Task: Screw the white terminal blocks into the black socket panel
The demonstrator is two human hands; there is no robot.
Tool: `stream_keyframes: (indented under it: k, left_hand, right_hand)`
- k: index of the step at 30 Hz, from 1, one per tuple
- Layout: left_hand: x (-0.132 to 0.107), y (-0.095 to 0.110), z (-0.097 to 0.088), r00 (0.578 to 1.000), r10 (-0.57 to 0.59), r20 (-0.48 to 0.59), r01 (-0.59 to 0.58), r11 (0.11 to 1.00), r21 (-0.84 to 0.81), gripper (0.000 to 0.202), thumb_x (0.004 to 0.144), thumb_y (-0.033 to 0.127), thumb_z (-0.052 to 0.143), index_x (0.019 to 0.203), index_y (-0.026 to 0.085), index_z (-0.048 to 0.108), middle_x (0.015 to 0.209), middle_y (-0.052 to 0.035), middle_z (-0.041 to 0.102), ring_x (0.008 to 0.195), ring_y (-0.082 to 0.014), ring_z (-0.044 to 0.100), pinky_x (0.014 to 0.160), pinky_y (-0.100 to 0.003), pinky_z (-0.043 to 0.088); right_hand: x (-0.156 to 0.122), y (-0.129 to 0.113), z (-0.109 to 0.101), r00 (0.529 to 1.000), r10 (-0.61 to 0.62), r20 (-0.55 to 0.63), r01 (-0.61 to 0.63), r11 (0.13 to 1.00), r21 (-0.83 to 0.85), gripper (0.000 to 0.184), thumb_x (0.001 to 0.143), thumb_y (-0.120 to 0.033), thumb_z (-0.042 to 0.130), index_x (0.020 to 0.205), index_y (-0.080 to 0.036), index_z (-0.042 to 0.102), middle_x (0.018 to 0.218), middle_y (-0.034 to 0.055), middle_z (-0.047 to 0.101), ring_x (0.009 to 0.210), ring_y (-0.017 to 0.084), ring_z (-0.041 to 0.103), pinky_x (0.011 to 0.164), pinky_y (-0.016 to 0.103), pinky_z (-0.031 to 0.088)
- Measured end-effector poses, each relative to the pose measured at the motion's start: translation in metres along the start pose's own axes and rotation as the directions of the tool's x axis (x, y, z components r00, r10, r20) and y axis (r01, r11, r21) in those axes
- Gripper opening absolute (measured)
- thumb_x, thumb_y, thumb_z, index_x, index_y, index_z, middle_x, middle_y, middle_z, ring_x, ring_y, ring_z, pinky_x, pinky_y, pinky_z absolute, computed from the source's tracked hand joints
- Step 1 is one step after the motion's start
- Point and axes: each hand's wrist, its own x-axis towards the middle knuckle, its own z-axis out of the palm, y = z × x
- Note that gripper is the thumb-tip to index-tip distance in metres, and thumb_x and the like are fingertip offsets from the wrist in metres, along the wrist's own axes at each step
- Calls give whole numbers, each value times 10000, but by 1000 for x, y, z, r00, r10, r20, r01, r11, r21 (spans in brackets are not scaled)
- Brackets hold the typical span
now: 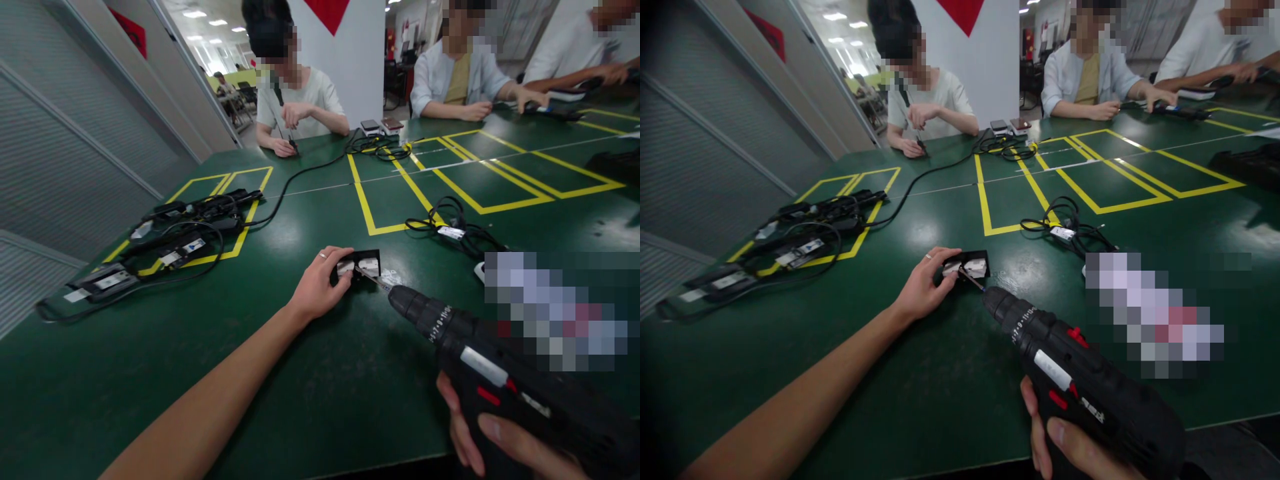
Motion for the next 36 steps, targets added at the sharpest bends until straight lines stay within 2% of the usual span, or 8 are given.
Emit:
stream_keyframes:
  k: [18, 26, 36]
  left_hand:
    - [-1, 0, 0, 1000, 8, 2, -8, 1000, -9, 405, 848, 232, 494, 1252, 210, 471, 1164, -90, 532, 1094, -230, 513, 973, -438, 430]
    - [-1, -1, 1, 1000, 5, -1, -5, 1000, -3, 410, 848, 231, 495, 1256, 213, 467, 1170, -90, 527, 1103, -230, 508, 973, -439, 428]
    - [0, -1, 0, 1000, 2, 5, -2, 1000, -3, 413, 845, 229, 498, 1257, 216, 466, 1159, -85, 531, 1086, -230, 515, 965, -437, 435]
  right_hand:
    - [1, 5, 1, 999, -9, 42, 7, 998, 57, 268, 857, -414, 502, 1005, -192, 520, 560, 23, 622, 544, 189, 566, 550, 313, 408]
    - [1, 1, 1, 1000, -4, 31, 3, 999, 45, 281, 849, -397, 529, 1033, -184, 530, 586, 28, 643, 544, 187, 577, 555, 315, 417]
    - [1, 10, -2, 999, -11, 40, 9, 999, 52, 263, 850, -397, 530, 1008, -187, 520, 588, 24, 642, 524, 172, 570, 552, 307, 418]
